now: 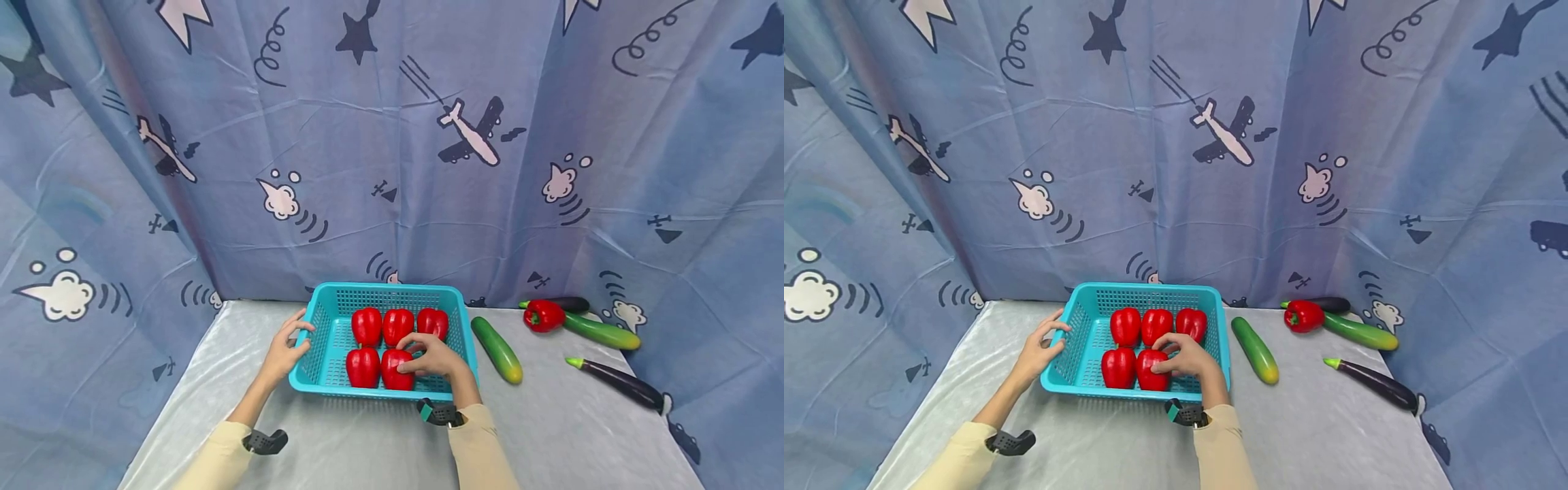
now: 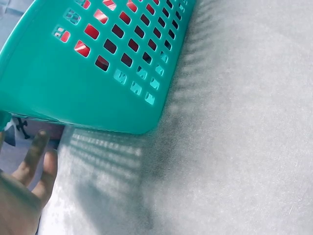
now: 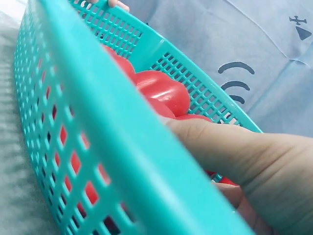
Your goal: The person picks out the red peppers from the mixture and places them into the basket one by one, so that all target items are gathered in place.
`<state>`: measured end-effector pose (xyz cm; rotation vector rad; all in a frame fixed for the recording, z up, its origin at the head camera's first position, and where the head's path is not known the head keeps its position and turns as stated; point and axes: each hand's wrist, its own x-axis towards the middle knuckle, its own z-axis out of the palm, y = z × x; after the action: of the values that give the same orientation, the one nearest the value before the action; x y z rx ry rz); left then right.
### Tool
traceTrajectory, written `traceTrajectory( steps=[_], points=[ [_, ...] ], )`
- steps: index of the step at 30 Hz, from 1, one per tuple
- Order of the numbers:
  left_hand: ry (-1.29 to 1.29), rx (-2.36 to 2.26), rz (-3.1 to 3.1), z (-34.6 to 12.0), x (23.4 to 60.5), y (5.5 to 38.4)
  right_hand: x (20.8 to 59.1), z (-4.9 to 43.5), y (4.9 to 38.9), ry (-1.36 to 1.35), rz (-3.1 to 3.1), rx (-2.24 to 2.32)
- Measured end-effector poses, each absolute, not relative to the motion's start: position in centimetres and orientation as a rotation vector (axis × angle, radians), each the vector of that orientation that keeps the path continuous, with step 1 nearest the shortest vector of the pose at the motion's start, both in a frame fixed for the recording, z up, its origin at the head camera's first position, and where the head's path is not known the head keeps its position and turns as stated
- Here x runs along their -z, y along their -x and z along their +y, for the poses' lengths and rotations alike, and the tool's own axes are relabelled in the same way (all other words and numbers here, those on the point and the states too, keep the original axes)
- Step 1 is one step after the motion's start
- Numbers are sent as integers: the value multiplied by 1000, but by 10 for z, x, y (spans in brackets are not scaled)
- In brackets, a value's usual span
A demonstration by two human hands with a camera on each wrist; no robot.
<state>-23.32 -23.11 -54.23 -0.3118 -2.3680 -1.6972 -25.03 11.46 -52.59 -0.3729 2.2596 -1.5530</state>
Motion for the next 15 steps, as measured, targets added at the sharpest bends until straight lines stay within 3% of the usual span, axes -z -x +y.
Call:
traceTrajectory(
  steps=[7, 15],
  points=[
    [310, 1703, -2393, -225, 517, 220, 523, 120, 249, 388, 2262, 1569],
    [307, 1696, -2400, -225, 514, 219, 509, 127, 253, 481, 2244, 1539]
  ],
)
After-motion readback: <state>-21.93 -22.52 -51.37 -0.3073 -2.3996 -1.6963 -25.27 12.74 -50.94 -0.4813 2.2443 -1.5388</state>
